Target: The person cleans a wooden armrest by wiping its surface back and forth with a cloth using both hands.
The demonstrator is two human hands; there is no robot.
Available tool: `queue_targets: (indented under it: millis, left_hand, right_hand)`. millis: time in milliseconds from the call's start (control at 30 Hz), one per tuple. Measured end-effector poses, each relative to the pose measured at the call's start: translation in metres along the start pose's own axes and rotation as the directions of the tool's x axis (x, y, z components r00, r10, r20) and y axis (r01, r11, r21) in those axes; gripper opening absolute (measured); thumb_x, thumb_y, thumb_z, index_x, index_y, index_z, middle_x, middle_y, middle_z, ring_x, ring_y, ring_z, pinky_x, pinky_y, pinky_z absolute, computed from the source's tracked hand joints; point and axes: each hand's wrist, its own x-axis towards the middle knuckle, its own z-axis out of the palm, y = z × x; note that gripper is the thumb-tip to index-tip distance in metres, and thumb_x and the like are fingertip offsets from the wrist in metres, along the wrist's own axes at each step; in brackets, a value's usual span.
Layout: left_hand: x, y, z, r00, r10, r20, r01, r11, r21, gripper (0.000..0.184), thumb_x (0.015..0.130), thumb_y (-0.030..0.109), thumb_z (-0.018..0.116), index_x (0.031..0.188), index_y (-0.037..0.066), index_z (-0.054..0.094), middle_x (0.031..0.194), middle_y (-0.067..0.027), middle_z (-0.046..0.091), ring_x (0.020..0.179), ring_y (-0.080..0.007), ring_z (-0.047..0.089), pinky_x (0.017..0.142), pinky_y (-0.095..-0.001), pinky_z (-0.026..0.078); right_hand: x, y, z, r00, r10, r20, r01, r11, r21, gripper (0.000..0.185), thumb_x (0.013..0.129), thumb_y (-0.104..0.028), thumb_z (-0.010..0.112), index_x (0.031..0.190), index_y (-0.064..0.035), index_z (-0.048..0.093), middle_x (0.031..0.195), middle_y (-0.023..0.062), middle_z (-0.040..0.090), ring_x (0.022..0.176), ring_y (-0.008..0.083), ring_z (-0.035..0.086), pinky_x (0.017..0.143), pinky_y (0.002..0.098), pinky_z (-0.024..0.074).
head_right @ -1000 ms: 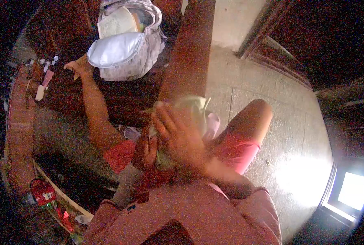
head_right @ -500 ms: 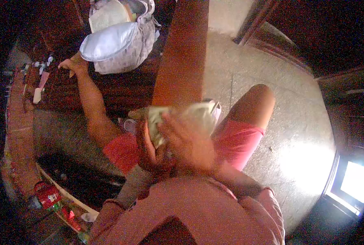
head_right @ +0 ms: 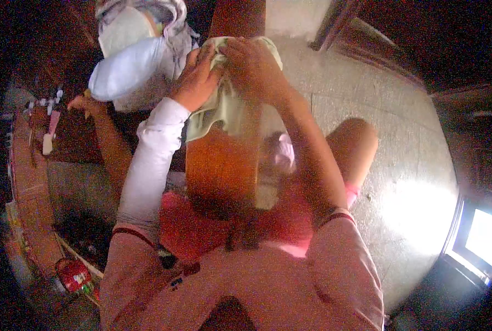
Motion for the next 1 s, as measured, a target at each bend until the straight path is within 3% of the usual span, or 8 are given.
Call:
queue_targets:
  millis: [67, 167, 267, 500, 733, 900, 967, 1000]
  left_hand:
    - [0.04, -0.024, 0.021, 0.999, 0.004, -0.052, -0.002, 0.999, 0.038, 0.051, 0.086, 0.027, 0.044, 0.129, 0.004, 0.029, 0.127, -0.027, 0.031, 0.113, -0.0445, 0.039, 0.094, -0.0432, 0.036]
    - [0.089, -0.043, 0.041, 0.996, -0.026, -0.084, 0.036, 0.992, 0.124, 0.044, 0.087, 0.025, 0.041, 0.127, 0.006, 0.033, 0.127, -0.0243, 0.033, 0.112, -0.041, 0.041, 0.095, -0.0414, 0.035]
    - [0.119, -0.025, 0.02, 0.997, -0.037, -0.066, 0.034, 0.998, -0.055, 0.05, 0.083, 0.011, 0.048, 0.13, 0.007, 0.033, 0.128, -0.0234, 0.029, 0.115, -0.039, 0.037, 0.098, -0.0378, 0.032]
    - [0.197, -0.055, 0.04, 0.986, -0.149, -0.068, 0.145, 0.987, -0.063, 0.052, 0.088, 0.03, 0.04, 0.136, 0.015, 0.025, 0.141, -0.0171, 0.015, 0.128, -0.0354, 0.022, 0.105, -0.0388, 0.021]
    - [0.22, -0.059, 0.052, 0.974, -0.169, -0.152, 0.196, 0.963, 0.186, 0.053, 0.083, 0.034, 0.044, 0.131, 0.016, 0.033, 0.139, -0.0176, 0.02, 0.127, -0.0353, 0.023, 0.103, -0.0487, 0.021]
    - [0.161, -0.038, 0.049, 0.947, 0.161, -0.279, -0.084, 0.96, 0.267, 0.048, 0.079, 0.032, 0.052, 0.121, 0.01, 0.048, 0.135, -0.0174, 0.029, 0.125, -0.0392, 0.025, 0.102, -0.0478, 0.023]
    - [0.126, -0.017, 0.039, 0.973, 0.135, -0.188, -0.065, 0.939, 0.338, 0.047, 0.079, 0.034, 0.053, 0.119, 0.01, 0.05, 0.133, -0.0166, 0.032, 0.123, -0.037, 0.028, 0.101, -0.0484, 0.024]
    - [0.109, -0.003, 0.023, 0.985, 0.131, -0.11, -0.085, 0.932, 0.353, 0.046, 0.079, 0.034, 0.052, 0.118, 0.01, 0.05, 0.132, -0.0165, 0.034, 0.122, -0.0361, 0.031, 0.1, -0.0488, 0.025]
  right_hand:
    - [0.015, 0.026, 0.013, 0.997, 0.044, -0.056, -0.047, 0.998, -0.041, 0.03, 0.076, -0.015, 0.049, 0.101, -0.0028, 0.058, 0.11, 0.0141, 0.055, 0.103, 0.0295, 0.05, 0.088, 0.0411, 0.0384]
    - [0.035, 0.065, 0.029, 0.992, 0.079, -0.098, -0.091, 0.988, -0.123, 0.028, 0.077, -0.016, 0.049, 0.101, -0.0055, 0.059, 0.109, 0.0123, 0.055, 0.102, 0.0272, 0.051, 0.086, 0.04, 0.0394]
    - [0.057, 0.092, 0.031, 0.993, 0.066, -0.097, -0.076, 0.992, -0.103, 0.028, 0.077, -0.018, 0.05, 0.1, -0.006, 0.059, 0.112, 0.011, 0.054, 0.102, 0.0274, 0.05, 0.086, 0.0398, 0.0391]
    - [0.088, 0.159, 0.062, 0.984, 0.118, -0.134, -0.157, 0.931, -0.329, 0.037, 0.079, -0.021, 0.052, 0.113, -0.0073, 0.052, 0.121, 0.0104, 0.049, 0.113, 0.0273, 0.043, 0.094, 0.0417, 0.0333]
    - [0.104, 0.191, 0.066, 0.986, 0.049, -0.16, -0.058, 0.997, -0.053, 0.034, 0.08, -0.017, 0.052, 0.113, -0.0062, 0.051, 0.119, 0.0121, 0.049, 0.111, 0.0318, 0.044, 0.094, 0.0421, 0.0349]
    - [0.061, 0.145, 0.053, 0.897, 0.44, -0.042, -0.376, 0.809, 0.452, 0.03, 0.086, -0.002, 0.042, 0.115, -0.0033, 0.05, 0.13, 0.0135, 0.041, 0.123, 0.026, 0.035, 0.102, 0.0343, 0.0269]
    - [0.028, 0.096, 0.037, 0.854, 0.521, -0.006, -0.396, 0.656, 0.642, 0.033, 0.089, -0.003, 0.039, 0.121, -0.0043, 0.047, 0.136, 0.0157, 0.032, 0.126, 0.0286, 0.028, 0.102, 0.0351, 0.0258]
    - [0.012, 0.088, 0.041, 0.846, 0.533, -0.009, -0.445, 0.715, 0.539, 0.035, 0.091, -0.009, 0.037, 0.125, -0.0058, 0.043, 0.138, 0.0161, 0.028, 0.128, 0.0259, 0.024, 0.104, 0.0335, 0.0223]
